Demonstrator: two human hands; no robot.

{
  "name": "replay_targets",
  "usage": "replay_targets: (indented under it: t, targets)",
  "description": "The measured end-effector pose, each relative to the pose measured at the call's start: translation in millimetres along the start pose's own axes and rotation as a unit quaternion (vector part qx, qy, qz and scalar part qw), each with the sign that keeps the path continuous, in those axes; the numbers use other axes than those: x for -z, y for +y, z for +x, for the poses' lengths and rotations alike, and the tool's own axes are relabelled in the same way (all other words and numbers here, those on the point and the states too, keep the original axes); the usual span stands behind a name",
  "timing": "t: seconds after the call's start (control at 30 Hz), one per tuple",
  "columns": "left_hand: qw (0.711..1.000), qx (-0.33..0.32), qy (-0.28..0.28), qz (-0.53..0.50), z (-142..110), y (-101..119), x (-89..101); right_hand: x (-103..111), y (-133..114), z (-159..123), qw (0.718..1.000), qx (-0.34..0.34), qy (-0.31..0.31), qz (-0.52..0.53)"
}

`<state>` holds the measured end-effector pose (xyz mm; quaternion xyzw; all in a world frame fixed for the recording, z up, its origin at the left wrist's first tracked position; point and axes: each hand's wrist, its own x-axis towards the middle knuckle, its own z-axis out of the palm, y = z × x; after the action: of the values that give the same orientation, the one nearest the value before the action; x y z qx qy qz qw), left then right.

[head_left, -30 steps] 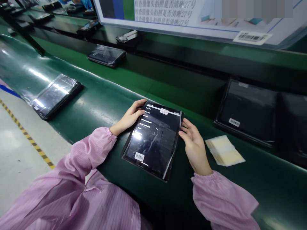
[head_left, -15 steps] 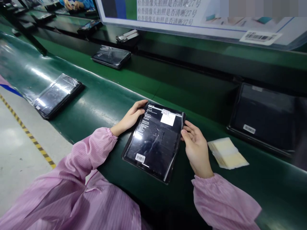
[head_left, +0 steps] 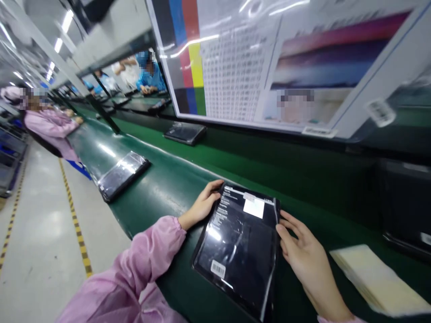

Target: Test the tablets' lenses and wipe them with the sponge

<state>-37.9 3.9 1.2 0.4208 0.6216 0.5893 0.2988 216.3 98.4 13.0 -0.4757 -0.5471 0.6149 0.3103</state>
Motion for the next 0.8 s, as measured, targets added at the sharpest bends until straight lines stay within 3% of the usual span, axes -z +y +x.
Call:
replay_targets:
  t: [0.27, 0.4, 0.5, 0.63, 0.73, 0.8]
  targets:
    - [0.999, -0.034, 0.018, 0.007, 3, -11, -6.4, 6, 2, 7, 0.998, 0.044, -0.002, -0.048]
    - [0.996, -0.046, 0.049, 0.051, 22, -23, 0.9, 11, 11, 15, 0.997, 0.063, 0.004, -0.048]
    - [0.983, -0.034, 0.131, 0.127, 58, -32, 33.9, 13, 15, 21, 0.998, 0.046, -0.004, -0.032]
    - [0.933, 0.023, 0.279, 0.225, 117, -36, 108.4, 13, 18, 22, 0.999, 0.0, -0.033, 0.011]
    - [0.893, 0.075, 0.342, 0.283, 150, -39, 155.9, 12, 21, 19, 0.999, -0.006, -0.04, 0.036]
    - [0.868, 0.11, 0.366, 0.317, 163, -43, 175.0, 10, 21, 17, 0.998, -0.005, -0.04, 0.04]
